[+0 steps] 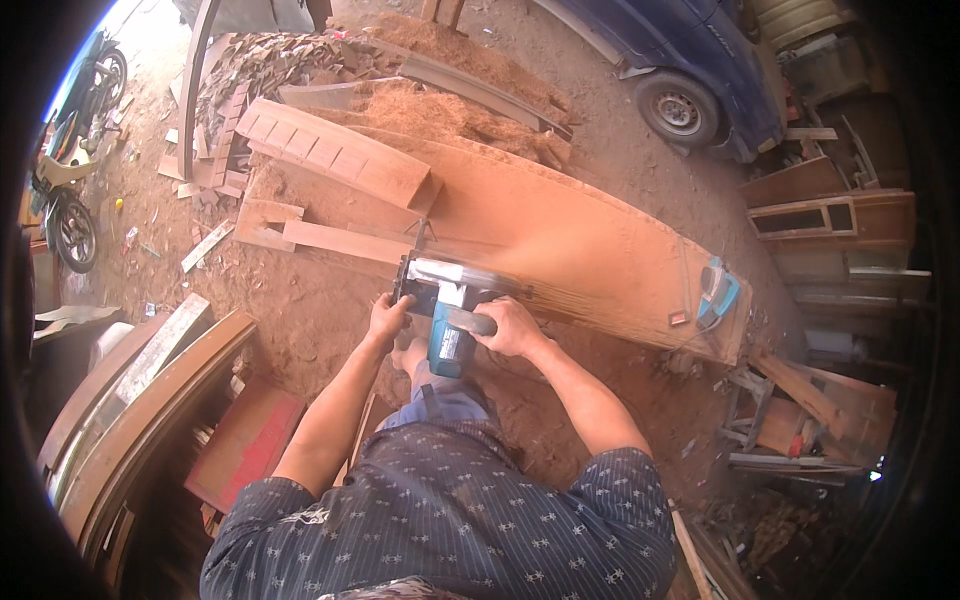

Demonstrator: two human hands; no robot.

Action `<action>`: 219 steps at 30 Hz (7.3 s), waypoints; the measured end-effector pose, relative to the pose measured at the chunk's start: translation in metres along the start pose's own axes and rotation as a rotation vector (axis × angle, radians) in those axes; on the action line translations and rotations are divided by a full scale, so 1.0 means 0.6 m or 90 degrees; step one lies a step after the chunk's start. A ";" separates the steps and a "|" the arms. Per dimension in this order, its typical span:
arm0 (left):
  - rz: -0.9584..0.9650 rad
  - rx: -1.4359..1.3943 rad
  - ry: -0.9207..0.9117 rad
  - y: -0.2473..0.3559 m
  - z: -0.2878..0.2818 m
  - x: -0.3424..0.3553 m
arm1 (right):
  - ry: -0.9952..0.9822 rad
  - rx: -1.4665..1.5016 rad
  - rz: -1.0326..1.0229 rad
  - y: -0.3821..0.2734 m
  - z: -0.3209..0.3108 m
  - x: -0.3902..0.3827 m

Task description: The person uses a circular saw to cut a long plank of wood into smaller rectangular pieces. They repeatedly position the wood, make cuts, and stack the resulting pieces on the ground in a cluttered workshop.

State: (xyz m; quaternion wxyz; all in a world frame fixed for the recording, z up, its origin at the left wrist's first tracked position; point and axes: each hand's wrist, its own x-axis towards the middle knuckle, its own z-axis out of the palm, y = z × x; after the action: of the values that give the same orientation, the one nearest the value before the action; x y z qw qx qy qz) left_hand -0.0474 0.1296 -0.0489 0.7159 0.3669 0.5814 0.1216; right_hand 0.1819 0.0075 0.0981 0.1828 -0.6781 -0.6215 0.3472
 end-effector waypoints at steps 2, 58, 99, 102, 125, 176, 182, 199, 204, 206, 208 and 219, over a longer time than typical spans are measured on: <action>0.005 -0.002 -0.002 0.006 -0.013 0.002 | 0.004 -0.001 -0.003 -0.010 0.006 0.010; -0.019 0.035 -0.017 0.160 -0.466 0.132 | 0.025 0.062 0.017 -0.284 0.212 0.347; -0.175 -0.160 0.062 0.079 -0.559 0.107 | 0.055 0.085 0.017 -0.359 0.061 0.343; -0.171 -0.181 0.096 0.060 -0.467 0.086 | 0.111 0.143 0.012 -0.325 -0.053 0.266; -0.252 -0.244 0.516 -0.235 -0.296 -0.237 | -0.237 -0.497 0.405 0.434 -0.169 0.076; 0.077 0.219 0.675 0.075 -0.412 -0.179 | -0.015 -0.267 0.134 0.191 0.082 0.155; 0.123 0.437 0.661 0.376 -0.453 -0.104 | -0.047 -0.246 0.040 0.217 0.069 0.173; -0.013 -0.413 0.061 0.113 0.178 -0.109 | -0.354 0.418 0.110 0.075 -0.176 0.202; 0.113 -0.365 0.155 0.171 0.184 -0.116 | -0.322 0.438 0.046 0.043 -0.157 0.262; 0.111 -0.332 0.157 0.181 0.172 -0.132 | -0.315 0.414 0.050 0.017 -0.158 0.292; 0.141 -0.336 0.107 0.185 0.174 -0.144 | -0.321 0.441 0.043 -0.004 -0.157 0.321; 0.211 -0.380 0.212 0.216 0.192 -0.174 | -0.371 0.540 0.029 -0.015 -0.149 0.356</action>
State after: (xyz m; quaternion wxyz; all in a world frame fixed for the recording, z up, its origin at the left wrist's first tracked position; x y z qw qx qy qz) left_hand 0.0606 0.1133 0.1214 0.6577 0.2065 0.5615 0.4576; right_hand 0.2350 0.2323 0.1143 0.2536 -0.4330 -0.4360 0.7471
